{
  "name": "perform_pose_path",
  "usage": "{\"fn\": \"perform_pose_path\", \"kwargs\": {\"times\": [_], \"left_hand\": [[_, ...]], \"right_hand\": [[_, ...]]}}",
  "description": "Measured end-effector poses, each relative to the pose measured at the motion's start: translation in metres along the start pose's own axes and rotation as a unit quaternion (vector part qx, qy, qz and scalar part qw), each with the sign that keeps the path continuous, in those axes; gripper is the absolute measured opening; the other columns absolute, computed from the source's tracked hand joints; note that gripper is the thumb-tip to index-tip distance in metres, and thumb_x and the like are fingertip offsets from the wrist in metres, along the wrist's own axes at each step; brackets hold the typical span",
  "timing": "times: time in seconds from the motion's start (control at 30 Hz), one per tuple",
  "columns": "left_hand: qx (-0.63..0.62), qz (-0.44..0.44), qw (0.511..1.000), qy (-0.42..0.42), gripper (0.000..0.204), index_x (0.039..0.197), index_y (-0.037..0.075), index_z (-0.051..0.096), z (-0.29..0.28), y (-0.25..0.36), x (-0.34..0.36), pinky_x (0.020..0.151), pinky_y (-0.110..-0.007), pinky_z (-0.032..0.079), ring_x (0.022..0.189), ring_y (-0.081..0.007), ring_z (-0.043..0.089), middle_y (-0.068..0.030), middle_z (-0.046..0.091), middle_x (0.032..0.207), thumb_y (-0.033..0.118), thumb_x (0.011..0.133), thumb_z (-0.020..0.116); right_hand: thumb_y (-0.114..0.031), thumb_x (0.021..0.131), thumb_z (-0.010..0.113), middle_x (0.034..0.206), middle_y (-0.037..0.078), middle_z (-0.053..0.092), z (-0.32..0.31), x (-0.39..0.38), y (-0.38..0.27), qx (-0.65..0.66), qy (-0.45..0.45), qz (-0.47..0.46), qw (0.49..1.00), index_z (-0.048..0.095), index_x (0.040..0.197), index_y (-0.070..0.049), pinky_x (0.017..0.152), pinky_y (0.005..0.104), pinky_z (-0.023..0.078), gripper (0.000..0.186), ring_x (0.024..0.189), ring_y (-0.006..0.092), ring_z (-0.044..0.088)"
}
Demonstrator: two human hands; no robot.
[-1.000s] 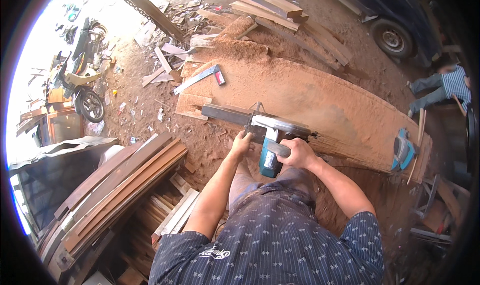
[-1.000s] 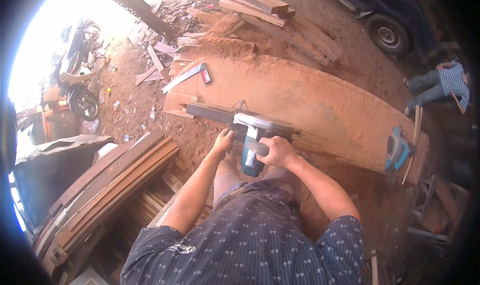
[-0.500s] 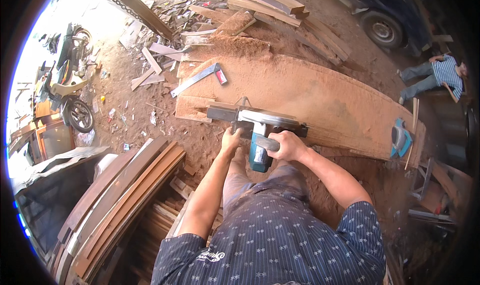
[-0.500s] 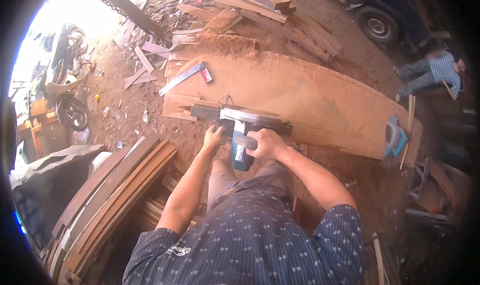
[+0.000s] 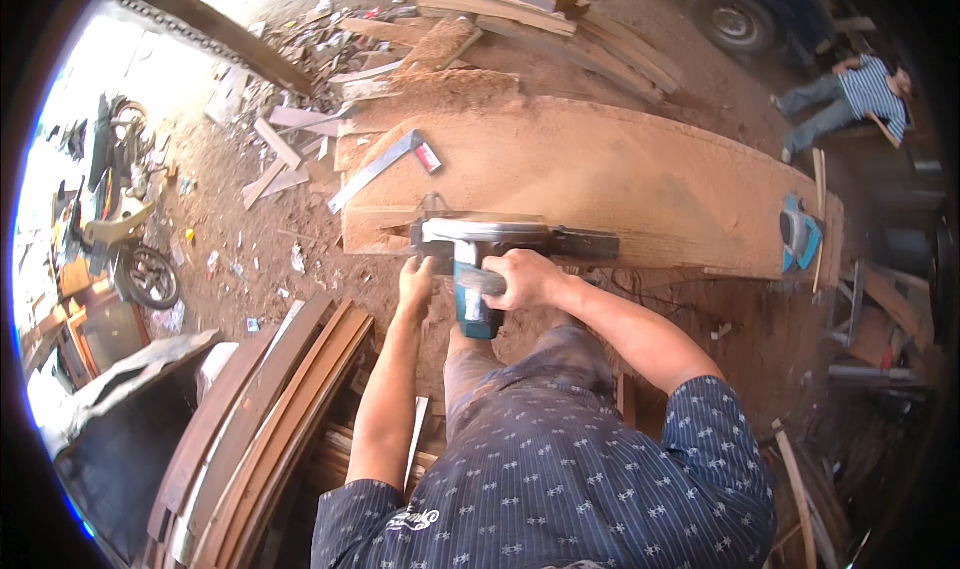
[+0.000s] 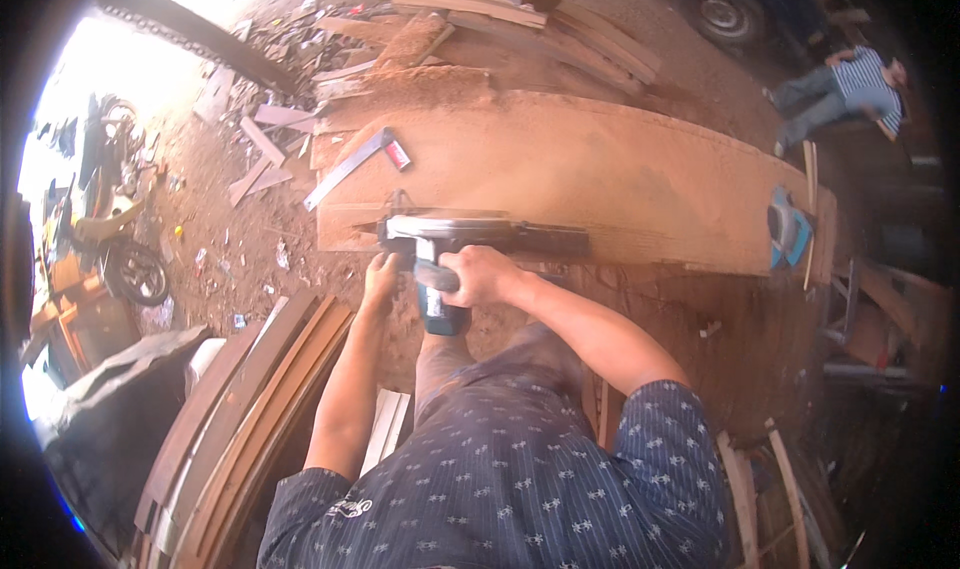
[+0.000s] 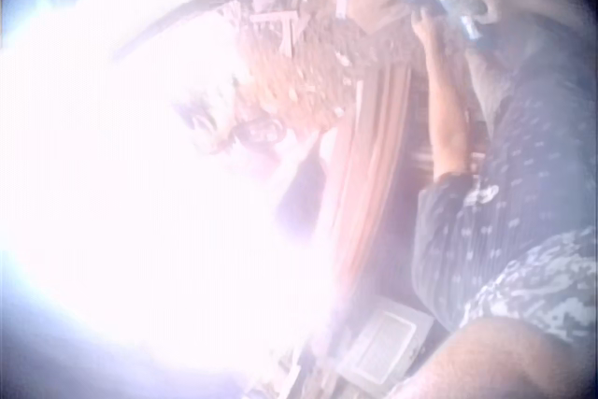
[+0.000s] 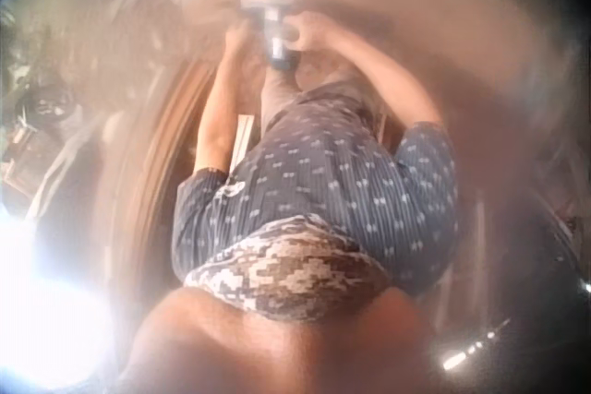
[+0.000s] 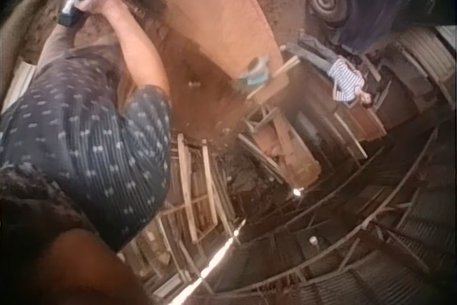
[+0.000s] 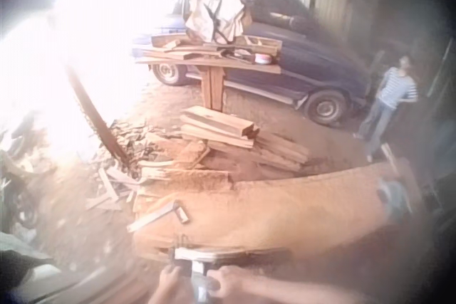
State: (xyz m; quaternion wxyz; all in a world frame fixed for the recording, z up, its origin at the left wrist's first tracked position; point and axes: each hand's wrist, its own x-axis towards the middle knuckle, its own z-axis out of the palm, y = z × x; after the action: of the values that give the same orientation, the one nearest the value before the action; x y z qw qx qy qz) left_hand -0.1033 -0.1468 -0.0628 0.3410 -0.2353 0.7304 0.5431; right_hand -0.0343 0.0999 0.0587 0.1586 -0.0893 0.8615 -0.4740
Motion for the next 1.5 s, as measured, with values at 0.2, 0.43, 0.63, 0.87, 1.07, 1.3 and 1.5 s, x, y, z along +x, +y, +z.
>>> {"fn": "perform_pose_path", "kwargs": {"times": [0.2, 0.43, 0.63, 0.87, 1.07, 1.3, 1.5], "left_hand": [[0.02, 0.009, 0.999, -0.027, 0.036, 0.117, 0.007, 0.064, -0.031, 0.005, 0.013, 0.04, -0.026, 0.035, 0.049, -0.0094, 0.049, -0.0006, 0.061, 0.073, 0.036, 0.095, 0.061], [0.035, 0.005, 0.999, -0.001, 0.03, 0.098, 0.008, 0.062, -0.05, 0.015, 0.017, 0.042, -0.025, 0.034, 0.049, -0.0087, 0.047, 0.0017, 0.055, 0.066, 0.038, 0.093, 0.062], [0.027, 0.02, 0.999, -0.007, 0.03, 0.094, 0.008, 0.064, -0.062, 0.024, 0.018, 0.044, -0.027, 0.036, 0.05, -0.0106, 0.049, -0.0002, 0.057, 0.067, 0.037, 0.092, 0.062], [0.02, 0.041, 0.999, 0.015, 0.025, 0.092, 0.006, 0.065, -0.089, 0.014, 0.04, 0.044, -0.028, 0.037, 0.05, -0.0111, 0.049, -0.0015, 0.058, 0.067, 0.031, 0.091, 0.06], [0.011, 0.043, 0.998, 0.053, 0.025, 0.098, 0.006, 0.066, -0.132, 0.011, 0.066, 0.043, -0.026, 0.037, 0.051, -0.0098, 0.05, -0.0008, 0.061, 0.073, 0.031, 0.094, 0.06], [-0.005, 0.002, 0.997, 0.071, 0.023, 0.098, 0.006, 0.066, -0.175, 0.032, 0.062, 0.041, -0.028, 0.037, 0.047, -0.0109, 0.048, -0.0013, 0.06, 0.071, 0.028, 0.093, 0.061], [0.004, 0.12, 0.987, 0.108, 0.027, 0.105, 0.001, 0.066, -0.146, 0.051, -0.007, 0.045, -0.026, 0.04, 0.053, -0.0091, 0.053, -0.0025, 0.061, 0.074, 0.025, 0.092, 0.066]], "right_hand": [[-0.032, 0.07, 0.077, 0.074, 0.023, 0.068, 0.017, 0.024, -0.008, -0.023, 0.0, -0.01, 1.0, 0.063, 0.086, -0.001, 0.068, 0.0486, 0.055, 0.038, 0.075, 0.041, 0.069], [-0.033, 0.07, 0.077, 0.071, 0.024, 0.067, 0.027, 0.043, -0.021, -0.024, 0.008, -0.025, 0.999, 0.064, 0.082, 0.0, 0.068, 0.0486, 0.056, 0.037, 0.074, 0.0411, 0.069], [-0.034, 0.069, 0.076, 0.072, 0.024, 0.067, 0.037, 0.056, -0.029, -0.02, 0.015, -0.02, 0.999, 0.065, 0.084, 0.002, 0.068, 0.0478, 0.056, 0.041, 0.074, 0.041, 0.069], [-0.035, 0.07, 0.075, 0.075, 0.024, 0.068, 0.052, 0.082, -0.039, -0.012, -0.006, -0.012, 1.0, 0.067, 0.087, 0.002, 0.07, 0.0478, 0.057, 0.041, 0.077, 0.0411, 0.07], [-0.036, 0.073, 0.075, 0.076, 0.025, 0.069, 0.073, 0.119, -0.054, -0.014, -0.01, -0.026, 1.0, 0.066, 0.091, 0.002, 0.071, 0.048, 0.057, 0.043, 0.077, 0.0411, 0.07], [-0.036, 0.077, 0.073, 0.076, 0.025, 0.069, 0.092, 0.157, -0.075, -0.011, -0.005, -0.044, 0.999, 0.067, 0.09, -0.001, 0.073, 0.0479, 0.056, 0.038, 0.077, 0.0414, 0.07], [-0.036, 0.075, 0.074, 0.081, 0.023, 0.071, 0.028, 0.106, -0.097, 0.026, -0.052, -0.051, 0.997, 0.07, 0.094, -0.002, 0.074, 0.0475, 0.056, 0.04, 0.08, 0.0402, 0.071]]}}
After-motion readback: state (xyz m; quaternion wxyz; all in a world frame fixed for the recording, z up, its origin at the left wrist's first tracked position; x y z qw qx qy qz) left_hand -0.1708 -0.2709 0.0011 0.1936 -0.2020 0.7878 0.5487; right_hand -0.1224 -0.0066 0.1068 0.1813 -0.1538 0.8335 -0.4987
